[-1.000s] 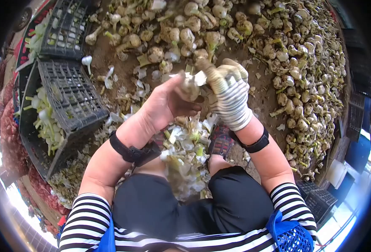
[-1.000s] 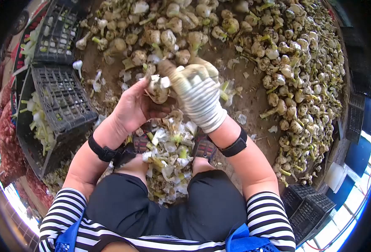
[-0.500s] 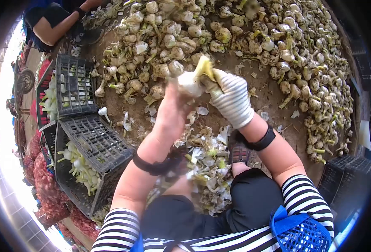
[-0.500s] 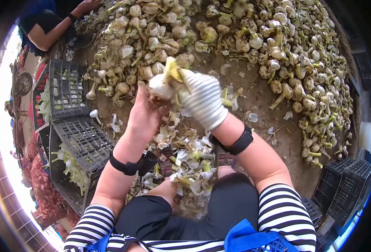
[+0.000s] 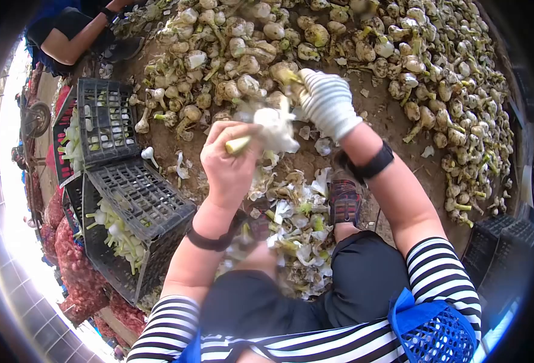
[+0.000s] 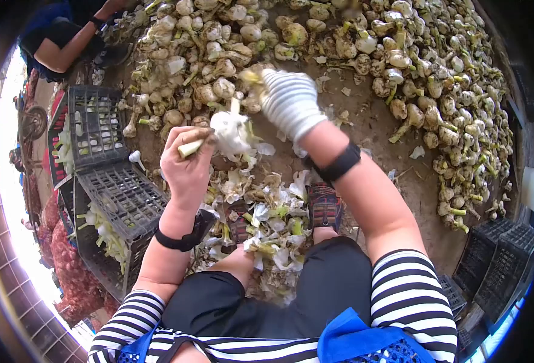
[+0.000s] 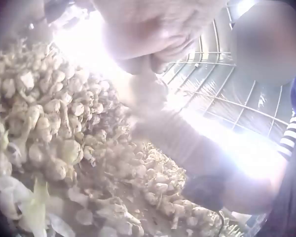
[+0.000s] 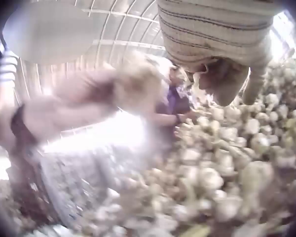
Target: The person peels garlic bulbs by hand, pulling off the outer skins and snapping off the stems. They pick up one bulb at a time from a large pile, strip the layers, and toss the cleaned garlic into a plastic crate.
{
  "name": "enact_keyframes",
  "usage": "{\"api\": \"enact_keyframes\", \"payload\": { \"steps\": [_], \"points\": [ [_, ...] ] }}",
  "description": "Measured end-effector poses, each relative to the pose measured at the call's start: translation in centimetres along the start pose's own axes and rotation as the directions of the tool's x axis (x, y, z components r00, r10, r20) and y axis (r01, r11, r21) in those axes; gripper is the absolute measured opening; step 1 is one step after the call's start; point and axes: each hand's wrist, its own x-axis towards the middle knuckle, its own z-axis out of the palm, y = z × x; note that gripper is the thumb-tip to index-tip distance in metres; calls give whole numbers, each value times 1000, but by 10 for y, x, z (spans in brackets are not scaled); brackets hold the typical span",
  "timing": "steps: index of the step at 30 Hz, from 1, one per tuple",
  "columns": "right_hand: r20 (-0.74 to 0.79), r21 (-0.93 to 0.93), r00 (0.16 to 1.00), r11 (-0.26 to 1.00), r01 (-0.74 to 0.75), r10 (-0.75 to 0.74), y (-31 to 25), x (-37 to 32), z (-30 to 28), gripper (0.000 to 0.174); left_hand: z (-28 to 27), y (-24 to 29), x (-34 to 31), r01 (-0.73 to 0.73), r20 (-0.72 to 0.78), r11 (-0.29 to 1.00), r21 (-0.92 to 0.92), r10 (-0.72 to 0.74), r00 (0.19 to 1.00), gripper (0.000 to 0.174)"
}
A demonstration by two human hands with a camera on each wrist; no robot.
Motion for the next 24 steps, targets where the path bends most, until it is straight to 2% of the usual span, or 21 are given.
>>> {"api": "enact_keyframes", "payload": {
  "steps": [1,2,3,4,5,6,7,9,10,11,13,14,16,17,18,19,21,22,23,24],
  "points": [
    [289,-103,948,989,-109,135,10,9,0,24,-2,6,0,-63,74,998,-21,65,995,16],
    [257,-147,958,985,-91,127,17,5,5,26,-2,12,1,-74,85,993,-88,82,993,17],
    [224,-189,967,979,-76,118,26,-2,16,31,-4,15,3,-74,77,994,-82,80,994,17],
    [-123,-309,987,949,59,-101,33,-16,24,47,-5,16,5,42,26,989,-139,-39,999,15],
    [-136,-283,988,958,37,-78,29,-17,16,66,-5,16,6,154,-22,967,-205,-162,987,14],
    [-148,-6,989,1000,26,-27,17,-19,-3,63,-7,7,7,120,-69,987,-110,-128,989,16],
    [-141,273,990,962,8,32,-1,-24,-25,60,-6,8,6,125,-76,986,-112,-134,988,16],
    [83,558,996,828,-51,5,-41,-33,-61,47,-3,11,8,108,-100,993,56,-102,990,17],
    [-63,498,980,845,195,-189,-36,-36,-44,41,-1,13,7,106,-85,990,97,-98,992,16],
    [-201,399,961,880,257,-190,-41,-38,-41,31,1,13,9,106,-80,990,97,-98,992,16],
    [-400,179,849,879,442,-346,-39,-37,-37,26,3,14,10,41,-43,986,159,-35,998,15],
    [-398,183,851,879,439,-342,-38,-35,-36,26,4,14,11,44,-60,989,143,-36,998,14],
    [-318,193,915,928,319,-249,-36,-28,-34,20,3,13,12,72,-63,989,133,-64,996,13],
    [-333,277,926,920,278,-179,-26,-19,-32,20,3,13,12,98,-72,988,121,-90,993,13],
    [-309,218,946,961,169,-96,-12,-11,-26,18,2,15,12,126,-77,992,27,-124,989,13],
    [-292,155,956,986,59,-11,3,-7,-19,17,3,13,11,126,-78,992,26,-124,989,13],
    [-174,37,985,999,25,-19,21,-1,-15,24,3,7,9,42,-76,999,2,-42,996,14],
    [-145,-3,989,1000,11,-11,25,-3,-13,39,1,8,9,80,-61,995,51,-77,995,15],
    [-142,-5,990,1000,12,-13,21,-9,-12,39,2,8,9,83,-63,995,49,-80,995,15],
    [-146,344,987,939,-10,64,13,-19,-9,46,4,8,10,143,-113,989,-33,-145,983,15]
  ]
}}
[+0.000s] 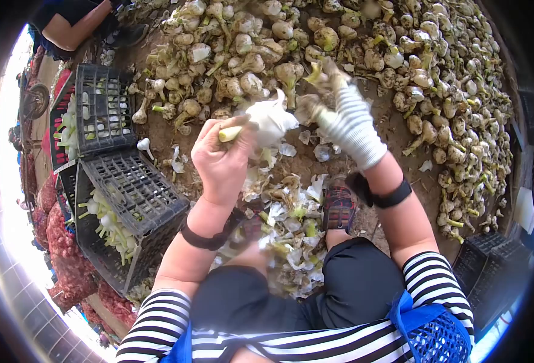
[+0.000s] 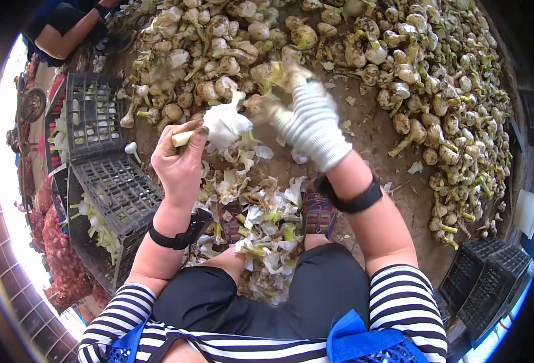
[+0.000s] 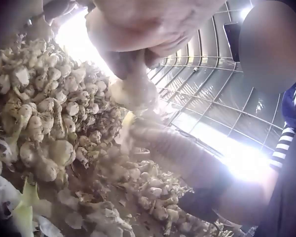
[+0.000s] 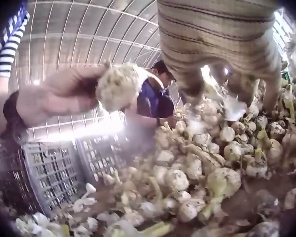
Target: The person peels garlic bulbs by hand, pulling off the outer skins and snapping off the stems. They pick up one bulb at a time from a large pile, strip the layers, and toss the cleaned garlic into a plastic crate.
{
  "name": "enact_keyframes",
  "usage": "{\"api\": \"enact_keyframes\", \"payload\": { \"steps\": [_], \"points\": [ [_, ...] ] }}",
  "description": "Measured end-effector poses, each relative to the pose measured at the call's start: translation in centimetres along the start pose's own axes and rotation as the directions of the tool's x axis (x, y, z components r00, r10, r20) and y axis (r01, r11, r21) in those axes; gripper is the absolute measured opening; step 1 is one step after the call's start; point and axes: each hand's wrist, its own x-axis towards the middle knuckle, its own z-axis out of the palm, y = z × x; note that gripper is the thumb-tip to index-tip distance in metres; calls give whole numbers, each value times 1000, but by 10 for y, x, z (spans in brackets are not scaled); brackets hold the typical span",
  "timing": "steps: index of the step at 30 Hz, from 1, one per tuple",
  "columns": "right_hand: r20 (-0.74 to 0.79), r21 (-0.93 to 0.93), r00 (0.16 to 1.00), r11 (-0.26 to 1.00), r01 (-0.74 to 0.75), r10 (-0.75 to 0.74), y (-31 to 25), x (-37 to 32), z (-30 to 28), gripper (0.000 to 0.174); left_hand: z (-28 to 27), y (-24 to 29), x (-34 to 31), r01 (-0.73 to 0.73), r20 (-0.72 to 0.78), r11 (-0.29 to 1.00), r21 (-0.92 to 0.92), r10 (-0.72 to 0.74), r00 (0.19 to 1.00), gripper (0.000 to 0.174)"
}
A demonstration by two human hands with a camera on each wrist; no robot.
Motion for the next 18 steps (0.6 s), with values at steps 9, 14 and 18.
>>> {"api": "enact_keyframes", "payload": {
  "steps": [9,14,18],
  "points": [
    [68,-67,959,958,278,-274,-43,-12,-6,14,4,-2,-10,-143,77,974,176,131,988,16],
    [52,-223,998,975,-7,19,21,-3,21,14,1,0,-11,-224,154,975,-13,223,962,19],
    [248,-429,887,865,-260,390,52,3,5,25,-17,-11,-8,308,139,575,-758,-319,938,16]
  ]
}}
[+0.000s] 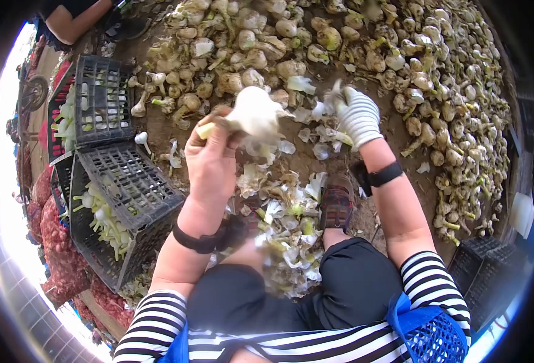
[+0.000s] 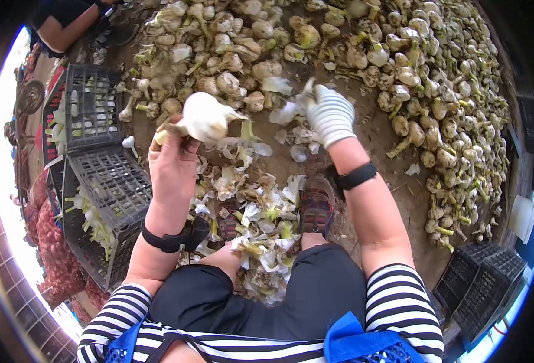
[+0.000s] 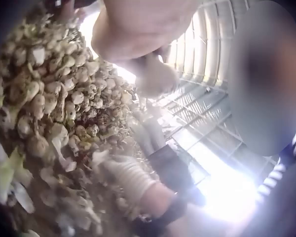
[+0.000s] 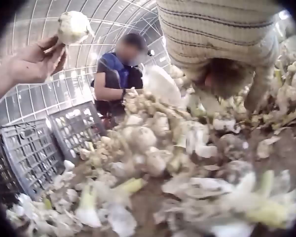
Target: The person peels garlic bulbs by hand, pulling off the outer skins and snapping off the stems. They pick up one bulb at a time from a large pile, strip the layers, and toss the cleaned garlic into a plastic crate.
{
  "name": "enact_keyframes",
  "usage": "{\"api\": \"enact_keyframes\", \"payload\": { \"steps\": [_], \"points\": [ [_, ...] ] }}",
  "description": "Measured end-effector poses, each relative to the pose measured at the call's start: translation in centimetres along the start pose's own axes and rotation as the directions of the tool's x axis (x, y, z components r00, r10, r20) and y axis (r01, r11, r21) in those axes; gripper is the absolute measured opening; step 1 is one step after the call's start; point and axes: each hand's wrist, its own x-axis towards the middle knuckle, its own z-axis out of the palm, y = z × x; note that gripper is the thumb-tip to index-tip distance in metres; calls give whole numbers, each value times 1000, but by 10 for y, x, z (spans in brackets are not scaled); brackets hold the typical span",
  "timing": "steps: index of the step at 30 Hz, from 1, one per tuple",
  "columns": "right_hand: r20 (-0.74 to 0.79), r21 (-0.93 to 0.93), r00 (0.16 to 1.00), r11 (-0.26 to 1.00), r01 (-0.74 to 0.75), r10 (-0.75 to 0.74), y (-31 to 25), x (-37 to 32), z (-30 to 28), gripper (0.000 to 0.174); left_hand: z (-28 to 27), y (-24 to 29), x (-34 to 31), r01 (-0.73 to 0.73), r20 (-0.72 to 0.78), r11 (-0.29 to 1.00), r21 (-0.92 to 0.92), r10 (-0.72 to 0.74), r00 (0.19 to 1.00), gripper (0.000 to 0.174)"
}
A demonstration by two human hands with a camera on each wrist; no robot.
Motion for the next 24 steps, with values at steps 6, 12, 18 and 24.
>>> {"api": "enact_keyframes", "payload": {
  "steps": [6,12,18,24],
  "points": [
    [-314,432,904,805,408,-290,-39,-30,-15,43,-12,-8,14,210,-171,928,-307,-271,947,25],
    [410,895,844,-28,-446,-347,-93,-65,-57,37,-40,-27,21,328,-129,924,-199,-356,925,32],
    [222,974,918,126,-190,-329,-80,-40,-65,41,-29,-16,11,326,-55,854,-406,-379,924,33],
    [591,806,687,269,-528,-422,-96,-74,-39,47,-30,-26,7,411,7,842,-349,-437,900,35]
  ]
}}
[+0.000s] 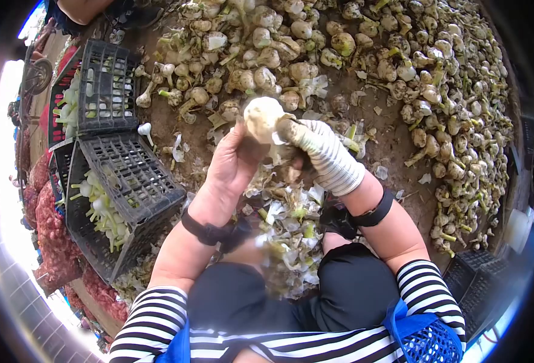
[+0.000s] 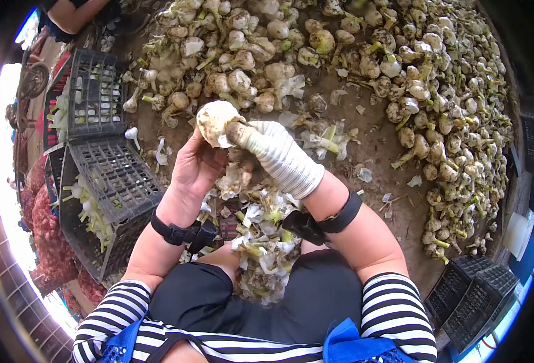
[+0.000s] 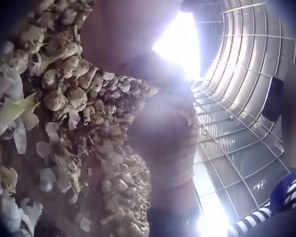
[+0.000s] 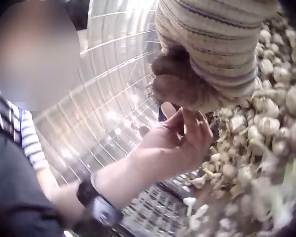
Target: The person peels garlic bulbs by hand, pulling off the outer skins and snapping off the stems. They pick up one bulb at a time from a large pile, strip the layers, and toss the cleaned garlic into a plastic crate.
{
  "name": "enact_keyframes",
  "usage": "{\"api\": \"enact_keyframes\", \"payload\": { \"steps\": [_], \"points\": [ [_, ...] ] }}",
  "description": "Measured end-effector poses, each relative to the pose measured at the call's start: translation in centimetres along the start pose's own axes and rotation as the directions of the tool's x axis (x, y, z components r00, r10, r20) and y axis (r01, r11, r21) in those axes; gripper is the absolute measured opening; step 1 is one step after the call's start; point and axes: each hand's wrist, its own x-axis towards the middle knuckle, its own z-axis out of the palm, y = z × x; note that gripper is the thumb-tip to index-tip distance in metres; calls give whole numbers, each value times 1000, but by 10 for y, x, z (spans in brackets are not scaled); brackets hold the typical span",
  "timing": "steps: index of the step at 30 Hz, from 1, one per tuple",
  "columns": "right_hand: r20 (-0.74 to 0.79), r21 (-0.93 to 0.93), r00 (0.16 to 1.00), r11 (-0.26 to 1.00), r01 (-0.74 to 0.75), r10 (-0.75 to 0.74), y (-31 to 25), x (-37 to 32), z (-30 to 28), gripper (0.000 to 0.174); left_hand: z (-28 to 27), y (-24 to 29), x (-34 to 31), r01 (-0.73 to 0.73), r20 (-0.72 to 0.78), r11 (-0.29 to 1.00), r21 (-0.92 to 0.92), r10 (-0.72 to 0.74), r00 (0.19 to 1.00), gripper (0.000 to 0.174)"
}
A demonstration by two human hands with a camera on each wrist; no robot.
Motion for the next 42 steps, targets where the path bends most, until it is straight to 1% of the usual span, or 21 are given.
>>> {"api": "enact_keyframes", "payload": {
  "steps": [3,7,10,11,13,15,17,18,20,22,23,25,27,28,29,30,31,32,33,36,42],
  "points": [
    [-6,161,988,975,151,-152,-24,-22,8,37,2,6,-1,-80,20,994,69,79,997,34],
    [-177,62,756,760,647,-630,-41,-18,-21,29,-10,18,2,-160,-218,981,113,182,959,39],
    [-190,-83,824,845,529,-534,-28,-2,-31,21,-3,14,5,-99,-141,994,47,105,984,38],
    [-218,-203,822,849,488,-526,-14,6,-29,22,-7,19,6,-47,-336,988,147,94,937,29],
    [-272,-417,799,814,404,-536,20,24,-33,37,-5,45,6,-196,-281,971,134,227,932,25],
    [-372,-435,797,848,303,-476,32,22,-68,40,1,102,7,-374,-363,913,164,408,838,28],
    [-647,-359,655,914,190,-391,39,18,-101,36,14,175,1,-608,-286,770,194,637,716,36],
    [-605,-473,643,861,184,-470,55,18,-138,34,15,210,-3,-748,-230,613,255,789,569,37],
    [-566,-574,624,801,171,-539,71,22,-190,32,-6,271,-4,-935,-137,355,-3,926,352,47],
    [-589,-612,599,784,109,-543,77,19,-216,31,16,259,-7,-905,-311,418,-75,853,420,47],
    [-549,-757,542,654,2,-637,59,5,-194,31,17,234,-2,-864,-347,501,-56,801,488,45],
    [-674,-676,517,722,-145,-527,37,-9,-178,39,-11,173,11,-638,-84,768,55,640,764,39],
    [-762,-646,385,657,-389,-521,43,-15,-203,35,-36,106,19,-338,-53,940,56,340,939,40],
    [-651,-759,405,548,-351,-642,49,-21,-213,33,-49,75,21,-218,-100,976,25,220,970,38],
    [-692,-714,441,449,-538,-571,63,-20,-236,55,-59,51,21,-111,-136,994,0,110,985,37],
    [-659,-669,463,181,-721,-593,57,-22,-218,75,-66,34,19,-36,-180,999,-37,29,983,36],
    [-491,-785,448,156,-600,-747,65,-19,-216,78,-61,21,15,1,-232,999,-42,-11,973,34],
    [-171,-852,426,-84,-517,-888,75,-12,-219,78,-53,13,13,11,-254,1000,18,-6,967,33],
    [-145,-932,545,-71,-356,-826,57,-12,-187,78,-45,7,10,21,-278,997,80,3,960,32],
    [-207,-952,792,-68,-299,-575,63,0,-135,71,-28,-8,8,20,-229,967,252,39,973,28],
    [-532,-845,804,115,-522,-265,60,51,-122,63,-17,-33,0,98,-207,887,451,-2,978,24]
  ]
}}
